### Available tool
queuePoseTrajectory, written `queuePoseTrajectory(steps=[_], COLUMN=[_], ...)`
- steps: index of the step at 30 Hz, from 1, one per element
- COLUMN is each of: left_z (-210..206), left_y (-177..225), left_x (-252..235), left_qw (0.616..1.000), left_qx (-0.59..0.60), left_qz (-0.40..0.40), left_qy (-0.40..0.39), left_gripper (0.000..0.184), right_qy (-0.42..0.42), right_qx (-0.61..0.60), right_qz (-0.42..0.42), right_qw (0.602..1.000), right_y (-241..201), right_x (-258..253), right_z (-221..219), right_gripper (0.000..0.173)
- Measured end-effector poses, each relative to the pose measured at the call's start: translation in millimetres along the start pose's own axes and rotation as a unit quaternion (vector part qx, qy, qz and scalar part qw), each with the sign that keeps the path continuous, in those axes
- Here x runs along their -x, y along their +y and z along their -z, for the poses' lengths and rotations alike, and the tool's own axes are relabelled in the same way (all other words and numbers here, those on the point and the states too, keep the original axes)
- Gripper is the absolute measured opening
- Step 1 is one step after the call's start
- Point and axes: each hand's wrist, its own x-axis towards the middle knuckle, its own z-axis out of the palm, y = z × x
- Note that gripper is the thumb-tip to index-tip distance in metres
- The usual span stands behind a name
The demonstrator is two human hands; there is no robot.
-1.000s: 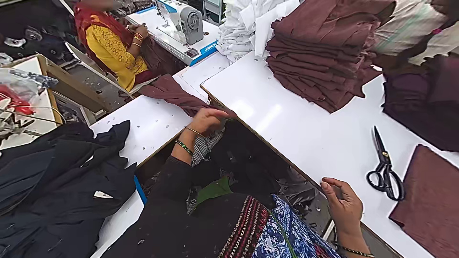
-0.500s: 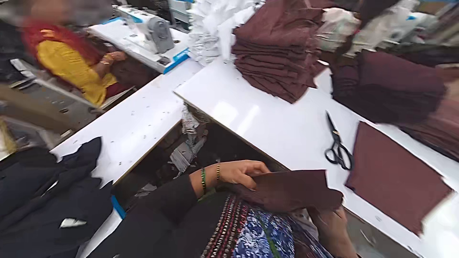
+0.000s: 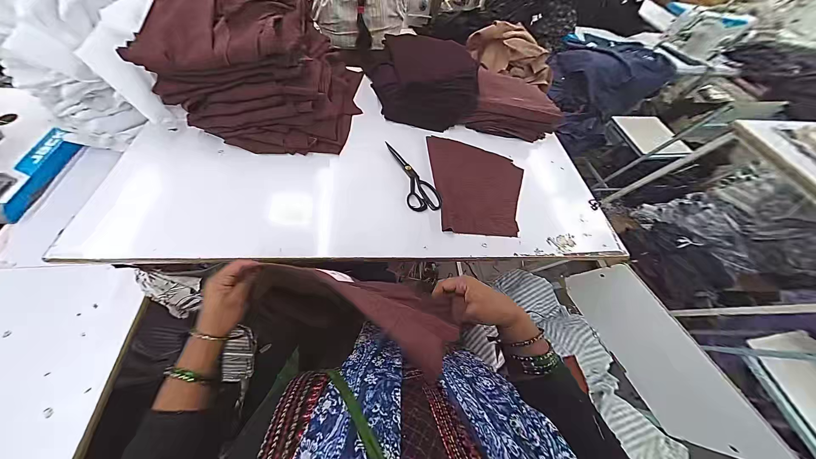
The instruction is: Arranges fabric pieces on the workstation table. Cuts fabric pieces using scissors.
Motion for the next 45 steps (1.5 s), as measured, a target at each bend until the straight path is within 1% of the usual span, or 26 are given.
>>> queuePoseTrajectory(steps=[2, 4, 6, 9, 11, 12, 13, 14, 15, 16, 17, 18, 19, 20, 21, 23, 24, 26, 28, 30, 32, 35, 37, 40, 43, 45], left_z=[25.7, 39.4, 40.3, 38.4, 38.6, 42.4, 51.4, 65.1, 80.3, 95.1, 110.1, 123.4, 131.7, 130.6, 119.3, 72.0, 43.1, -15.3, -60.5, -89.5, -105.9, -112.7, -113.8, -119.4, -127.6, -133.3], left_y=[11.7, 26.8, 37.8, 42.6, 41.7, 41.4, 42.0, 40.2, 33.2, 15.8, -15.7, -40.7, -50.2, -46.0, -31.5, -7.1, -2.7, -1.6, -4.9, -15.2, -31.3, -45.4, -48.2, -41.7, -26.9, -25.3], left_x=[-11.4, -14.2, -12.7, -9.0, -13.5, -19.2, -28.5, -42.3, -60.6, -80.0, -94.6, -108.3, -121.9, -131.8, -136.2, -141.3, -146.6, -158.8, -170.7, -183.9, -193.7, -202.3, -205.8, -215.9, -224.5, -226.5], left_qw=[0.999, 0.994, 0.986, 0.976, 0.968, 0.965, 0.965, 0.966, 0.966, 0.965, 0.964, 0.963, 0.964, 0.966, 0.968, 0.968, 0.956, 0.922, 0.903, 0.896, 0.893, 0.893, 0.898, 0.9, 0.886, 0.883], left_qx=[-0.037, -0.095, -0.123, -0.12, -0.121, -0.132, -0.148, -0.162, -0.18, -0.212, -0.241, -0.254, -0.254, -0.25, -0.244, -0.218, -0.204, -0.162, -0.156, -0.199, -0.239, -0.262, -0.263, -0.286, -0.316, -0.311], left_qz=[-0.033, -0.052, -0.072, -0.079, -0.081, -0.072, -0.038, 0.024, 0.085, 0.119, 0.108, 0.09, 0.08, 0.066, 0.051, -0.014, -0.041, -0.084, -0.082, -0.068, -0.067, -0.087, -0.098, -0.084, -0.039, -0.022], left_qy=[0.011, -0.03, -0.082, -0.164, -0.206, -0.215, -0.215, -0.203, -0.165, -0.104, -0.042, 0.0, 0.018, 0.019, -0.009, -0.124, -0.205, -0.342, -0.392, -0.392, -0.376, -0.355, -0.339, -0.319, -0.337, -0.352], left_gripper=[0.036, 0.047, 0.056, 0.072, 0.076, 0.075, 0.068, 0.059, 0.049, 0.047, 0.047, 0.047, 0.051, 0.054, 0.055, 0.048, 0.046, 0.053, 0.063, 0.072, 0.077, 0.082, 0.086, 0.093, 0.096, 0.099], right_qy=[-0.034, 0.036, 0.174, 0.35, 0.425, 0.448, 0.471, 0.489, 0.485, 0.455, 0.404, 0.362, 0.339, 0.321, 0.301, 0.257, 0.242, 0.257, 0.285, 0.346, 0.425, 0.484, 0.487, 0.482, 0.468, 0.416], right_qx=[0.18, 0.264, 0.342, 0.401, 0.403, 0.416, 0.434, 0.461, 0.476, 0.465, 0.444, 0.43, 0.416, 0.401, 0.385, 0.369, 0.362, 0.355, 0.342, 0.309, 0.273, 0.271, 0.329, 0.447, 0.537, 0.564], right_qz=[-0.157, -0.259, -0.29, -0.365, -0.382, -0.356, -0.3, -0.217, -0.125, -0.043, 0.012, 0.025, -0.01, -0.077, -0.154, -0.304, -0.363, -0.411, -0.399, -0.355, -0.317, -0.319, -0.298, -0.283, -0.222, -0.227], right_qw=[0.97, 0.928, 0.877, 0.764, 0.715, 0.707, 0.707, 0.708, 0.723, 0.758, 0.8, 0.826, 0.844, 0.854, 0.859, 0.84, 0.824, 0.799, 0.802, 0.812, 0.803, 0.768, 0.752, 0.699, 0.666, 0.676], right_y=[0.4, -5.5, -22.0, -67.3, -101.0, -114.3, -123.0, -125.9, -122.9, -111.8, -100.6, -91.9, -89.5, -86.8, -75.8, -40.3, -22.7, -3.3, -7.1, -14.5, -18.3, -33.2, -49.3, -97.4, -133.5, -130.3], right_x=[15.6, 38.5, 68.0, 98.6, 99.2, 89.3, 70.0, 39.3, -1.6, -47.3, -88.7, -121.2, -142.8, -154.6, -158.8, -155.5, -151.4, -140.6, -128.9, -116.6, -105.7, -91.8, -86.1, -89.2, -95.3, -99.1], right_z=[24.9, 45.4, 64.3, 82.3, 92.8, 100.1, 109.1, 120.3, 136.4, 158.1, 169.9, 169.2, 158.0, 142.2, 126.8, 106.4, 101.4, 104.6, 122.2, 137.7, 146.1, 163.7, 191.2, 236.3, 232.6, 213.3], right_gripper=[0.037, 0.031, 0.021, 0.022, 0.025, 0.023, 0.021, 0.021, 0.027, 0.042, 0.057, 0.064, 0.06, 0.049, 0.041, 0.04, 0.04, 0.033, 0.028, 0.026, 0.022, 0.016, 0.021, 0.028, 0.028, 0.028])
